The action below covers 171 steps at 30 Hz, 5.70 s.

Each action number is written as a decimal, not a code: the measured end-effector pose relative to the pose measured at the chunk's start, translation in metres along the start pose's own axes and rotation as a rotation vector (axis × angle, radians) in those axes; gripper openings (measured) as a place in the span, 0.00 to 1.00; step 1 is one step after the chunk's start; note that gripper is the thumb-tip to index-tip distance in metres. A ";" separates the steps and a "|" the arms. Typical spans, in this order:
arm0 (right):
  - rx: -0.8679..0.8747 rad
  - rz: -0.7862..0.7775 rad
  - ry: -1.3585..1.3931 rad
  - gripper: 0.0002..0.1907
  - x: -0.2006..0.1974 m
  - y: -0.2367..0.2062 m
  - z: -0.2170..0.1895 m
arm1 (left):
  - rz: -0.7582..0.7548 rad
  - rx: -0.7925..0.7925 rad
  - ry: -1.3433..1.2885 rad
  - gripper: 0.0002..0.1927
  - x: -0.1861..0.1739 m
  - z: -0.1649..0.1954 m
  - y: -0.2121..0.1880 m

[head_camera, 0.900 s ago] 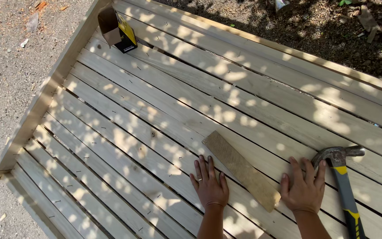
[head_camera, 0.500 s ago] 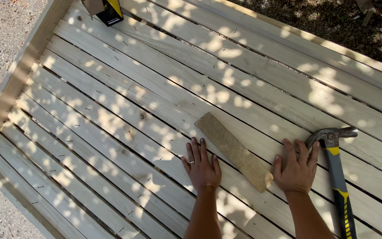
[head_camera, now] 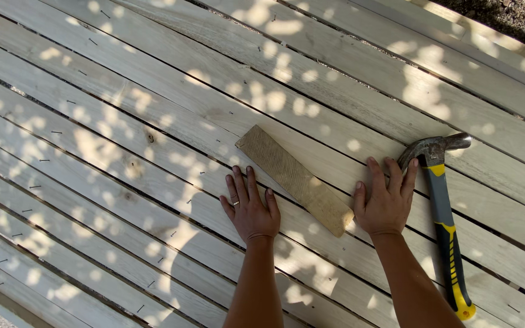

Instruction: The person uses the claw of a hammer and a small wood block as a fulcrum to pull nails out of a slatted wooden frame, working one nail at a time around the structure and repositioning the block under the hammer head for leverage.

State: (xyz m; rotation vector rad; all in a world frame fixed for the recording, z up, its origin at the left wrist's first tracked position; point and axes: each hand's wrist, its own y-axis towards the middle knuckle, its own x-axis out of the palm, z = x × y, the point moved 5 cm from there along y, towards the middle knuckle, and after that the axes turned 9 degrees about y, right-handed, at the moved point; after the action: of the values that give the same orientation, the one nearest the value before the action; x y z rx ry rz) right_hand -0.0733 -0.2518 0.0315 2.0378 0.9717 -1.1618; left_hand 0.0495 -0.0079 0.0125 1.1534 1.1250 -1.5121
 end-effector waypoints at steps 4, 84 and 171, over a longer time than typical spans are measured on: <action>0.015 -0.045 -0.008 0.27 -0.002 -0.003 -0.004 | -0.024 -0.014 -0.022 0.34 0.000 -0.003 0.000; 0.711 0.190 -0.010 0.29 -0.006 -0.212 -0.102 | -0.035 0.558 0.094 0.33 -0.019 -0.079 -0.016; 0.997 0.414 -0.143 0.27 -0.070 -0.300 -0.019 | -0.129 0.753 0.081 0.33 0.037 0.087 -0.184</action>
State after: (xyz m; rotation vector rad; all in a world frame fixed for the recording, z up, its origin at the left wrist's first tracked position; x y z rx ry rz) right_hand -0.3347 -0.0914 0.0612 2.6322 -0.2055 -1.6974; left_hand -0.1497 -0.0643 0.0144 1.6676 0.6872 -2.0920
